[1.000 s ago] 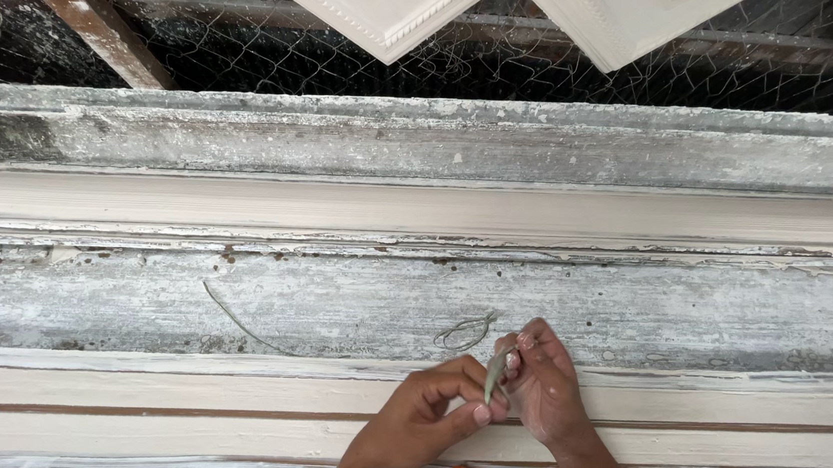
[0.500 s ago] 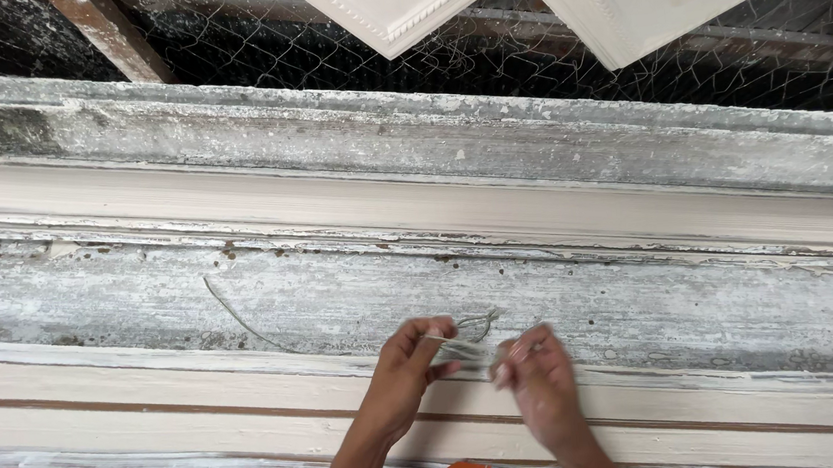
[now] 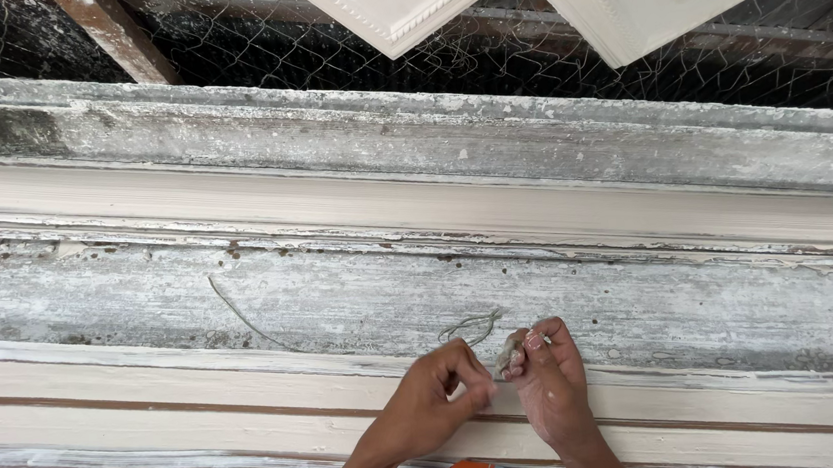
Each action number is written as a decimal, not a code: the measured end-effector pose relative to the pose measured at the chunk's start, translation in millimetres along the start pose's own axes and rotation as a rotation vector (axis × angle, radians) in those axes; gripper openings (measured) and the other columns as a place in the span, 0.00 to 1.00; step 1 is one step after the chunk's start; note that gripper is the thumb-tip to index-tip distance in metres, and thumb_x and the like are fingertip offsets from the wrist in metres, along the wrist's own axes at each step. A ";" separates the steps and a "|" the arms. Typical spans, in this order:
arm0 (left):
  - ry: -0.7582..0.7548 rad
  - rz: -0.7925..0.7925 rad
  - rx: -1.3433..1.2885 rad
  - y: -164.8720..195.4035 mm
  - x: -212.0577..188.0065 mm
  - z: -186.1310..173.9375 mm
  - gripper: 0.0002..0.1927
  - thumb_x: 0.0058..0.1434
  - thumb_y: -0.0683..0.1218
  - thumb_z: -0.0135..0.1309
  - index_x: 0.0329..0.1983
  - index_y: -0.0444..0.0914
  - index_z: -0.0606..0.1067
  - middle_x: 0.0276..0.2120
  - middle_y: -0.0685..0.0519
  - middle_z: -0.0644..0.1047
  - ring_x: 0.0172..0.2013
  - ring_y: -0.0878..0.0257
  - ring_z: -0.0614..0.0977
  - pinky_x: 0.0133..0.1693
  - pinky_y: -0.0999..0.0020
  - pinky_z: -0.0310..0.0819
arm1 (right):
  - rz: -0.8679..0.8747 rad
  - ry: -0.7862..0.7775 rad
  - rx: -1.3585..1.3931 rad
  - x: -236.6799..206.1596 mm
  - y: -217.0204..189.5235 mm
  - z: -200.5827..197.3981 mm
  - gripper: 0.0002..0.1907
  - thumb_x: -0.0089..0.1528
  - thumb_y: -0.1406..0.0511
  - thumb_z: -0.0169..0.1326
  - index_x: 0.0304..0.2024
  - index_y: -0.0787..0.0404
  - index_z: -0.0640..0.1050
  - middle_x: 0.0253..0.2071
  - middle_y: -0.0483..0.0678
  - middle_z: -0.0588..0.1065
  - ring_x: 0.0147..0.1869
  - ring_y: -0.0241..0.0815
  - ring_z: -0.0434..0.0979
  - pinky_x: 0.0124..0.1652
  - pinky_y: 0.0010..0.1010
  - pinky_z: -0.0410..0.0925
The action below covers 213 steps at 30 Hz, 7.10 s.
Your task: The person bends and twists thin wire pieces by hand on a work ledge, forming loops, then hangs the finished wire pieces on hooks above a rack of decorative plaster panels. They then use a small scraper to clean plaster residue from the edge of a mold frame.
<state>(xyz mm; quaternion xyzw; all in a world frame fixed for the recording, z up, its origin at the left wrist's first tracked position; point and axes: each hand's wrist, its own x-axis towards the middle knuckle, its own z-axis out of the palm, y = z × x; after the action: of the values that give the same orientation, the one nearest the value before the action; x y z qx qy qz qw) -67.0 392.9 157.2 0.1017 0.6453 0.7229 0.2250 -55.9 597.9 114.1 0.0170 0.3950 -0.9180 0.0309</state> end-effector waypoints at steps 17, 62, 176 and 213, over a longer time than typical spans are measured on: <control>0.178 -0.121 0.037 -10.5 21.3 -24.8 0.10 0.66 0.46 0.55 0.44 0.36 0.79 0.39 0.53 0.82 0.43 0.69 0.79 0.45 0.70 0.74 | 0.212 0.004 -0.151 1.4 9.1 -38.9 0.06 0.68 0.66 0.54 0.44 0.62 0.72 0.32 0.48 0.72 0.35 0.38 0.71 0.40 0.33 0.69; 0.355 -0.399 0.224 -161.7 80.8 -45.3 0.13 0.67 0.47 0.54 0.46 0.32 0.76 0.27 0.46 0.80 0.21 0.60 0.82 0.25 0.63 0.78 | 0.340 0.211 -0.887 27.6 78.6 -154.2 0.17 0.68 0.65 0.48 0.59 0.64 0.71 0.49 0.51 0.79 0.44 0.36 0.76 0.44 0.29 0.71; 0.489 -0.107 -0.207 -87.1 21.8 39.0 0.11 0.72 0.47 0.48 0.44 0.34 0.74 0.28 0.54 0.74 0.30 0.71 0.72 0.33 0.73 0.70 | 0.305 0.024 -0.629 5.8 71.5 -36.1 0.20 0.69 0.60 0.48 0.57 0.66 0.79 0.52 0.50 0.81 0.45 0.36 0.73 0.47 0.31 0.67; -0.037 0.832 0.922 -16.4 -20.1 13.3 0.08 0.60 0.42 0.60 0.42 0.45 0.77 0.50 0.52 0.77 0.41 0.60 0.83 0.31 0.66 0.77 | 0.806 -0.713 -0.766 18.3 -12.8 -71.8 0.12 0.68 0.66 0.54 0.47 0.68 0.82 0.39 0.45 0.83 0.43 0.29 0.77 0.45 0.26 0.72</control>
<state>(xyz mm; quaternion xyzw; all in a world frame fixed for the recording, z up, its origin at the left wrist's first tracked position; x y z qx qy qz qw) -40.3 396.6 145.9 0.4439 0.7935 0.3949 -0.1315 -74.5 658.0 73.0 -0.1537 0.6220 -0.5783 0.5050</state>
